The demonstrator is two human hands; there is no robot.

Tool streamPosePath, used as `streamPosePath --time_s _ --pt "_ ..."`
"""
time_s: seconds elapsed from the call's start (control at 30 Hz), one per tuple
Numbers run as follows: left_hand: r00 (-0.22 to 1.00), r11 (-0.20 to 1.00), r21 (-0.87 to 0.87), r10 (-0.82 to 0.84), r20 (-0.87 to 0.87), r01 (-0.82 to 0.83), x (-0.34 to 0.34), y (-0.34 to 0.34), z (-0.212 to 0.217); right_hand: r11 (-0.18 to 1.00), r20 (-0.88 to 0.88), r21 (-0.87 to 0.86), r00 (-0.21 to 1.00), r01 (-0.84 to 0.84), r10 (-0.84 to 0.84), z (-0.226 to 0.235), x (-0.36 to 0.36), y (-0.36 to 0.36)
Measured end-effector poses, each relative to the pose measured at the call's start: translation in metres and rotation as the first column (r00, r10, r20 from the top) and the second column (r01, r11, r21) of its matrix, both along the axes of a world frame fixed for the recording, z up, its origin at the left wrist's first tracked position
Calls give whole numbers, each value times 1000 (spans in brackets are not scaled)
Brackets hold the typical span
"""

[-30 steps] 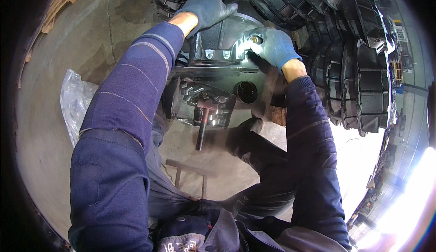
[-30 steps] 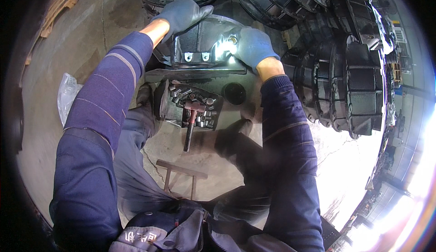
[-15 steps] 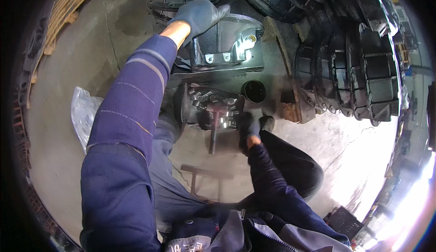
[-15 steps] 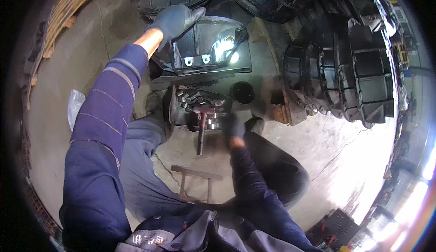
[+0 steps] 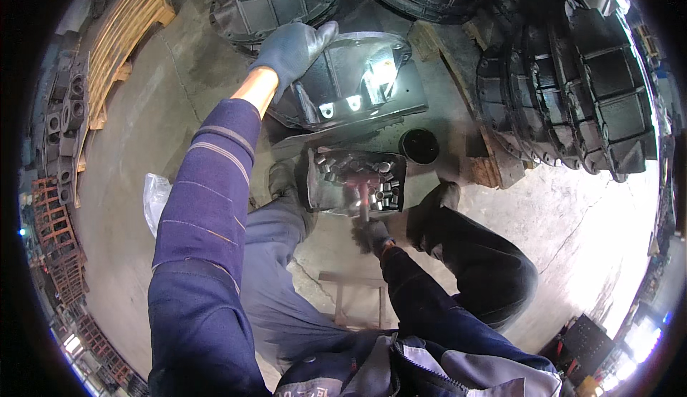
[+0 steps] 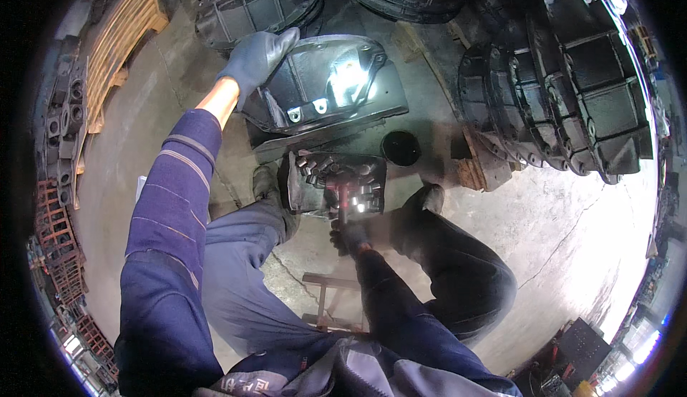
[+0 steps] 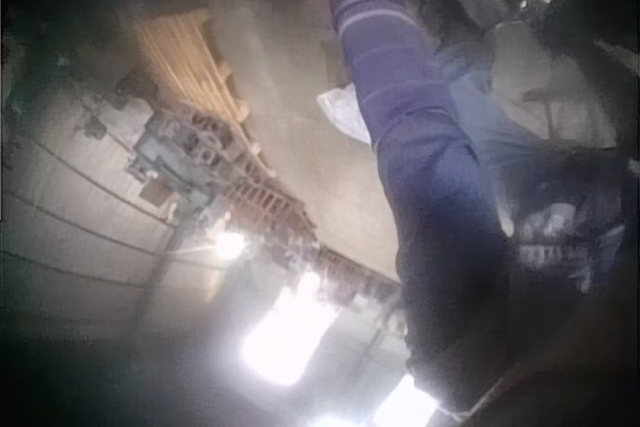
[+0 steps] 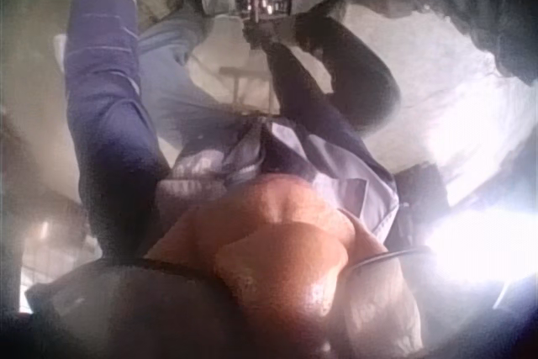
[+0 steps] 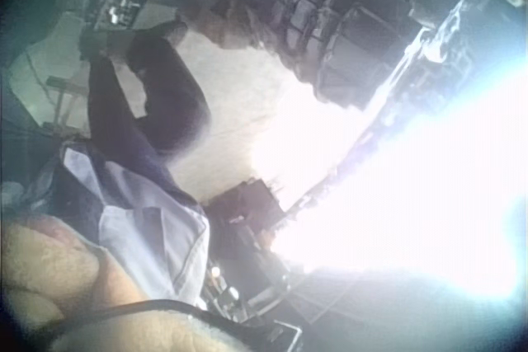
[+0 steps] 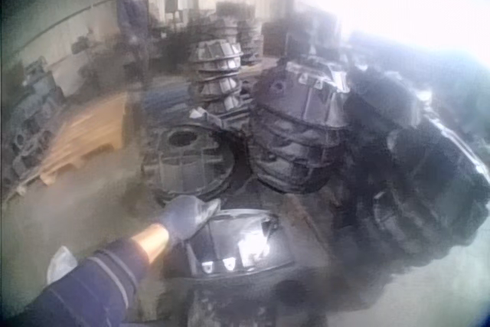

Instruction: The person sits on a low stool and uses a hammer to drive cylindrical metal pins into holes on a large metal housing. They repeatedly pick up pins, align them, and strike them until flush, then move the housing aside.

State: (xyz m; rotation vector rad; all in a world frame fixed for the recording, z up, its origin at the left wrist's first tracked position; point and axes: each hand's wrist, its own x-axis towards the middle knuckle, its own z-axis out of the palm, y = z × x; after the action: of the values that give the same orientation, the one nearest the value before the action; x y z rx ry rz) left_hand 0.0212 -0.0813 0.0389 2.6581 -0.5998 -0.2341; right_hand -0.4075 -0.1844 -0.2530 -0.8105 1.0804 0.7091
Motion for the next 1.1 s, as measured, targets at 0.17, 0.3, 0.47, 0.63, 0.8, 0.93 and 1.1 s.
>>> streamPosePath --time_s 0.17,0.3,0.47,0.63,0.8,0.93,1.1 --pt "993 998 5 56 -107 -56 -1 1 2 872 354 -364 818 -327 454 48 18 -27" --pt "999 1000 1 30 -35 -30 -2 1 4 842 241 -451 867 -297 435 127 27 -54" --pt "999 999 39 20 -35 -19 -1 1 4 799 563 -590 769 117 303 247 65 -87" --pt "998 1000 0 14 -57 -14 1 2 3 624 630 -732 621 274 466 329 123 -119" --pt "997 1000 15 16 -76 -15 0 1 6 88 251 -958 651 272 717 331 168 -120" --pt "997 1000 22 21 -70 -20 -1 1 6 -99 -127 -992 574 -79 809 326 186 -127" --pt "1000 1000 -25 12 -22 -13 0 3 3 38 88 -994 562 100 822 341 184 -145"
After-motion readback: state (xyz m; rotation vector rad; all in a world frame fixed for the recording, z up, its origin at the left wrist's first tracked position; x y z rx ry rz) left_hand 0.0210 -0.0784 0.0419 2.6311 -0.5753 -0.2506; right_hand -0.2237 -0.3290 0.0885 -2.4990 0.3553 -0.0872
